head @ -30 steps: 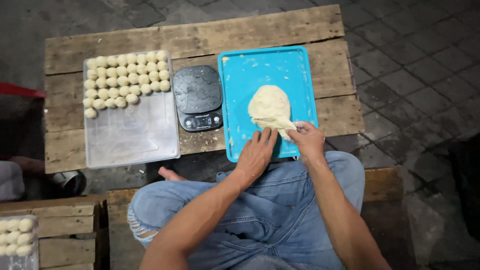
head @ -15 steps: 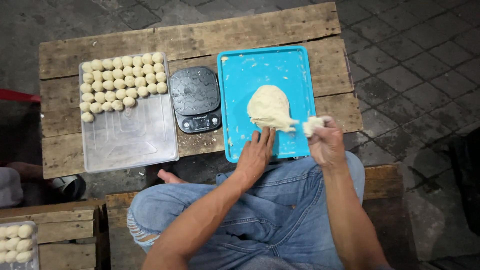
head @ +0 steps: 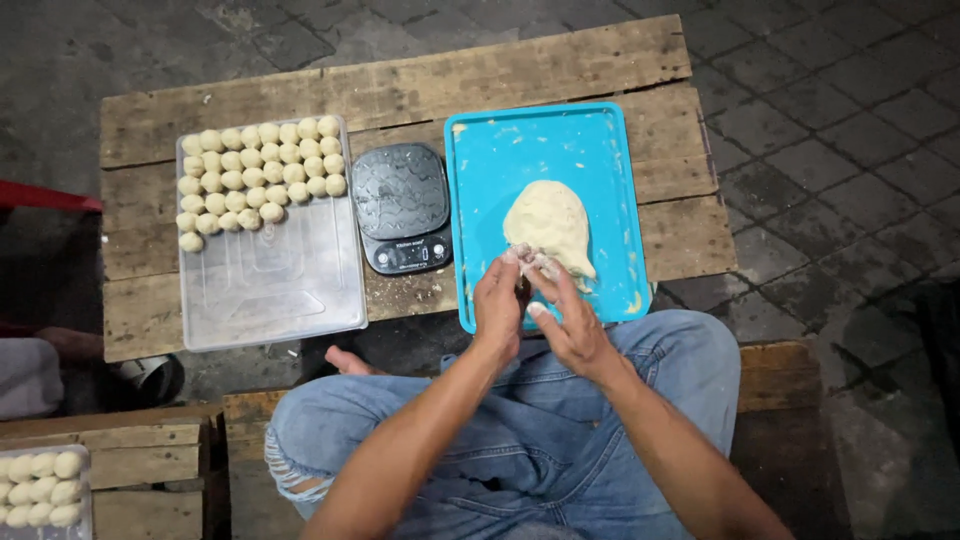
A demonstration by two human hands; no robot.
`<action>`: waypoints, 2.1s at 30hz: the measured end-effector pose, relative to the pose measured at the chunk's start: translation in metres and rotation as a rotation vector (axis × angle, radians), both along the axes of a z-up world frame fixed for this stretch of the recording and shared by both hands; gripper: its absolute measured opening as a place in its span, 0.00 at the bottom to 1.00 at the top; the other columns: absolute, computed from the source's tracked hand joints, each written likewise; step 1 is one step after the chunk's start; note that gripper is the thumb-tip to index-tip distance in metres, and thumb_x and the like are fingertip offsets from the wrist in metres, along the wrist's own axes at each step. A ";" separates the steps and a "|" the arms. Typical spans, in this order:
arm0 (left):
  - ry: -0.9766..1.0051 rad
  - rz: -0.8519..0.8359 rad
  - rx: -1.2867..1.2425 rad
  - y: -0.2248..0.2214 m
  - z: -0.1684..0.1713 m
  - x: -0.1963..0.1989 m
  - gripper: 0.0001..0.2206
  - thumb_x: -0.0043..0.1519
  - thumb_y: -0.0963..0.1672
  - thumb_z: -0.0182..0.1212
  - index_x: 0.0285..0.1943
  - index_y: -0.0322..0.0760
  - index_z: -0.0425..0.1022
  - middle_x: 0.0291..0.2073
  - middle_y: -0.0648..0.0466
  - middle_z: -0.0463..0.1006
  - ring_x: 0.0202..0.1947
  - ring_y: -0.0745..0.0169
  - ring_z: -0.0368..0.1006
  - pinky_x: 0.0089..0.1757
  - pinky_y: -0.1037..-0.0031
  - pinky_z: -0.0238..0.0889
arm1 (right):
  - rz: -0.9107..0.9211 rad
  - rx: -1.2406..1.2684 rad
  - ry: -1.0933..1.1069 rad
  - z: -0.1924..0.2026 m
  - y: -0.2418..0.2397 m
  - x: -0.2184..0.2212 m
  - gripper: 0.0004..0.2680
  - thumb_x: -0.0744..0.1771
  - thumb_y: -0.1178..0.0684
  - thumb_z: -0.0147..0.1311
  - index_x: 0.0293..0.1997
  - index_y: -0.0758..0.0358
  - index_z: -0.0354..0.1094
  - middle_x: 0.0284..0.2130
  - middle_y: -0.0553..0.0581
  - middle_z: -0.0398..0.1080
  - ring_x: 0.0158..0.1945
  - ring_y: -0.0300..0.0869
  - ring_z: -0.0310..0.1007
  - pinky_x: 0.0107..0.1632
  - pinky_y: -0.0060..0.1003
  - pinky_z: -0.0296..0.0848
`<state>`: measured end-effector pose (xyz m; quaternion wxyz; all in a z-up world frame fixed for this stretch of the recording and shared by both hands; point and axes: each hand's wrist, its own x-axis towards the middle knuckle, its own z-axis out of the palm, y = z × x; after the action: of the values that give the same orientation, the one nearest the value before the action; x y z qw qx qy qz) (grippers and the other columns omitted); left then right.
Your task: Weighing small portions of dough on a digital scale and rolling them into uniform balls by hand.
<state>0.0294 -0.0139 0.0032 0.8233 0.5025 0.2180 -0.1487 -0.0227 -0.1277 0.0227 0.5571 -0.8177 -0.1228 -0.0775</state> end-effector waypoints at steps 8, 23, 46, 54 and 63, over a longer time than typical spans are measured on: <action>-0.018 0.017 -0.027 -0.008 -0.019 -0.002 0.11 0.65 0.43 0.64 0.54 0.35 0.81 0.36 0.51 0.84 0.35 0.69 0.80 0.41 0.73 0.79 | -0.356 0.570 -0.036 -0.039 -0.009 0.014 0.18 0.67 0.68 0.55 0.61 0.70 0.51 0.50 0.71 0.70 0.54 0.57 0.77 0.55 0.54 0.81; -0.096 -0.255 0.030 0.003 0.003 0.001 0.24 0.59 0.44 0.71 0.62 0.24 0.74 0.45 0.37 0.81 0.45 0.56 0.78 0.47 0.61 0.77 | -0.405 0.381 0.092 -0.047 -0.020 0.021 0.12 0.64 0.65 0.65 0.52 0.65 0.76 0.41 0.60 0.78 0.43 0.40 0.79 0.49 0.38 0.80; -0.470 0.163 1.075 0.136 0.014 0.121 0.14 0.54 0.36 0.71 0.48 0.27 0.77 0.38 0.36 0.81 0.44 0.32 0.79 0.45 0.51 0.72 | -0.638 0.575 0.174 -0.033 -0.016 0.035 0.06 0.65 0.58 0.63 0.43 0.67 0.78 0.20 0.61 0.73 0.21 0.36 0.72 0.26 0.29 0.75; -0.516 0.202 0.979 0.148 -0.019 0.132 0.16 0.55 0.34 0.68 0.53 0.25 0.77 0.47 0.33 0.79 0.50 0.32 0.77 0.48 0.54 0.75 | -0.641 0.588 0.177 -0.033 -0.017 0.035 0.05 0.65 0.59 0.64 0.41 0.67 0.78 0.21 0.62 0.74 0.22 0.38 0.73 0.27 0.32 0.77; -0.494 0.271 0.994 0.147 0.007 0.129 0.08 0.56 0.37 0.68 0.44 0.35 0.83 0.35 0.46 0.84 0.38 0.48 0.83 0.41 0.64 0.75 | -0.673 0.624 0.173 -0.046 -0.026 0.036 0.04 0.65 0.59 0.63 0.41 0.67 0.78 0.22 0.62 0.74 0.22 0.39 0.75 0.26 0.33 0.79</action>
<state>0.1580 0.1329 0.0103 0.5261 0.8168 0.1254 0.2006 0.0138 -0.1533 -0.0234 0.7285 -0.6088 0.2257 -0.2186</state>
